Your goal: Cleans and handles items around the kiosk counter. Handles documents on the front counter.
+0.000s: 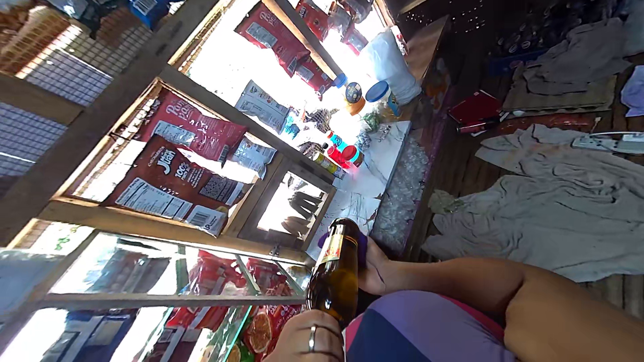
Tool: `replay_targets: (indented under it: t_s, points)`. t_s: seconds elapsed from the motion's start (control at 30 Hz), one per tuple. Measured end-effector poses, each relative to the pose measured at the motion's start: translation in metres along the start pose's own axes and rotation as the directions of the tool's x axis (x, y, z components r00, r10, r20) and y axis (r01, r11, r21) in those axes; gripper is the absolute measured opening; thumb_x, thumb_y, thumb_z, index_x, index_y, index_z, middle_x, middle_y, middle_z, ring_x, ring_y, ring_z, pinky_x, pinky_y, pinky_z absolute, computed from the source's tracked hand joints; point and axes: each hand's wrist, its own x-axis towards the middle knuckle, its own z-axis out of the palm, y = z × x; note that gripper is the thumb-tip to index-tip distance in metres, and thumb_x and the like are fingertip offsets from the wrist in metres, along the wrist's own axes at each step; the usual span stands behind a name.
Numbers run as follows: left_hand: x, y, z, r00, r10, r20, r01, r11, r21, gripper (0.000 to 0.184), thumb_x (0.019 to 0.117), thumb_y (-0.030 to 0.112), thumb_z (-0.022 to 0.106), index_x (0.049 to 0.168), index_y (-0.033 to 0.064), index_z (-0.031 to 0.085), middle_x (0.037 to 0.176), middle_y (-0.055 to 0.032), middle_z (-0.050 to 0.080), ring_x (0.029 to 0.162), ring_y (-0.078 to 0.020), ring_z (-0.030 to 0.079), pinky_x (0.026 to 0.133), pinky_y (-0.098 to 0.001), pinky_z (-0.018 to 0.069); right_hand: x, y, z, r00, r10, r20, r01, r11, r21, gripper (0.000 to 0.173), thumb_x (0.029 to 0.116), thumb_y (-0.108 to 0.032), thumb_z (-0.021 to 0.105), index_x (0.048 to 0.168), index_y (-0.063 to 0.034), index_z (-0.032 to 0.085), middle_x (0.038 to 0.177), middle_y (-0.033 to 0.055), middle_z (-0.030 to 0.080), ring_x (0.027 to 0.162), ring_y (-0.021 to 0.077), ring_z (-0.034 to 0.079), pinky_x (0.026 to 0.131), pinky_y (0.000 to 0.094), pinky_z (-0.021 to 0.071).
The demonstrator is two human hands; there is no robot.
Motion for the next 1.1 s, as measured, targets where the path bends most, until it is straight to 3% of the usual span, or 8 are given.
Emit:
replay_targets:
  t_s: [0.1, 0.23, 0.43, 0.63, 0.77, 0.9, 1.0, 1.1]
  points:
    - [-0.011, -0.015, 0.009, 0.998, -0.013, -0.055, 0.015, 1.0, 0.025, 0.028, 0.1038, 0.032, 0.05, 0.082, 0.0145, 0.051, 0.071, -0.0042, 0.056, 0.07, -0.0183, 0.061, 0.074, -0.0338, 0.0553, 0.002, -0.003, 0.0, 0.996, -0.083, -0.035, 0.077, 0.985, -0.153, 0.07, 0.1024, -0.068, 0.015, 0.13, -0.0151, 0.053, 0.115, 0.0116, 0.064, 0.106, 0.0242, 0.064, 0.088, 0.0444, 0.0546]
    - [-0.014, -0.034, 0.012, 0.99, -0.075, -0.115, 0.074, 0.997, -0.012, 0.023, 0.1025, 0.025, 0.056, 0.083, 0.0152, 0.05, 0.07, -0.0022, 0.056, 0.069, -0.0163, 0.062, 0.072, -0.0324, 0.0573, 0.006, 0.002, 0.003, 0.95, -0.288, -0.125, 0.227, 0.906, -0.358, 0.053, 0.1091, -0.052, 0.03, 0.142, -0.0132, 0.046, 0.12, 0.0138, 0.064, 0.109, 0.0256, 0.065, 0.09, 0.0452, 0.0562]
    - [-0.032, -0.065, 0.024, 0.949, -0.169, -0.265, 0.153, 0.985, -0.078, 0.02, 0.0985, 0.022, 0.061, 0.082, 0.012, 0.055, 0.072, -0.0034, 0.06, 0.072, -0.0156, 0.065, 0.077, -0.0316, 0.0577, 0.026, -0.006, -0.022, 0.838, -0.544, 0.055, 0.415, 0.567, -0.712, 0.061, 0.1092, -0.036, 0.045, 0.164, -0.0242, 0.019, 0.159, 0.015, 0.04, 0.139, 0.0264, 0.049, 0.11, 0.0485, 0.0448]
    - [-0.054, -0.09, 0.017, 0.774, -0.374, -0.512, 0.293, 0.927, -0.234, 0.014, 0.1019, 0.025, 0.061, 0.091, 0.0174, 0.06, 0.077, 0.0027, 0.065, 0.074, -0.0105, 0.068, 0.077, -0.0297, 0.0587, 0.04, -0.061, -0.084, 0.818, -0.301, 0.49, 0.511, -0.012, -0.859, 0.096, 0.0877, -0.066, 0.062, 0.16, -0.011, 0.034, 0.163, 0.0274, 0.026, 0.151, 0.035, 0.031, 0.121, 0.0495, 0.0327]
    - [-0.066, -0.119, 0.022, 0.693, -0.434, -0.576, 0.308, 0.9, -0.309, 0.013, 0.1034, 0.024, 0.059, 0.092, 0.0183, 0.061, 0.076, 0.0033, 0.065, 0.071, -0.011, 0.067, 0.075, -0.0291, 0.0587, 0.048, -0.101, -0.115, 0.813, -0.055, 0.58, 0.521, -0.378, -0.766, 0.111, 0.0831, -0.056, 0.075, 0.165, -0.0103, 0.016, 0.167, 0.0294, 0.013, 0.155, 0.0394, 0.022, 0.124, 0.052, 0.0274]
    - [-0.071, -0.145, 0.029, 0.629, -0.491, -0.603, 0.36, 0.871, -0.334, 0.015, 0.1033, 0.023, 0.06, 0.09, 0.0184, 0.062, 0.071, 0.0035, 0.063, 0.067, -0.0108, 0.066, 0.073, -0.0289, 0.0591, 0.057, -0.129, -0.105, 0.881, 0.047, 0.471, 0.429, -0.497, -0.754, 0.109, 0.0865, -0.032, 0.08, 0.167, -0.021, 0.008, 0.17, 0.0248, -0.001, 0.157, 0.0369, 0.016, 0.124, 0.0505, 0.0283]
    - [-0.074, -0.164, 0.033, 0.604, -0.509, -0.613, 0.369, 0.86, -0.351, 0.015, 0.1023, 0.023, 0.061, 0.089, 0.0181, 0.062, 0.07, 0.0029, 0.063, 0.066, -0.0116, 0.065, 0.072, -0.0293, 0.0588, 0.078, -0.149, -0.104, 0.842, 0.049, 0.537, 0.459, -0.588, -0.666, 0.096, 0.087, -0.03, 0.081, 0.164, -0.0338, 0.024, 0.171, 0.0197, 0.001, 0.156, 0.0319, 0.022, 0.12, 0.0474, 0.0374]
    - [-0.074, -0.179, 0.038, 0.595, -0.519, -0.614, 0.39, 0.854, -0.345, 0.016, 0.1018, 0.025, 0.062, 0.087, 0.0192, 0.06, 0.069, 0.0038, 0.061, 0.065, -0.0104, 0.064, 0.07, -0.0274, 0.058, 0.096, -0.166, -0.09, 0.756, 0.101, 0.646, 0.543, -0.648, -0.534, 0.09, 0.0785, -0.019, 0.088, 0.157, -0.0252, 0.042, 0.169, 0.0213, 0.015, 0.151, 0.0326, 0.035, 0.116, 0.0459, 0.0437]
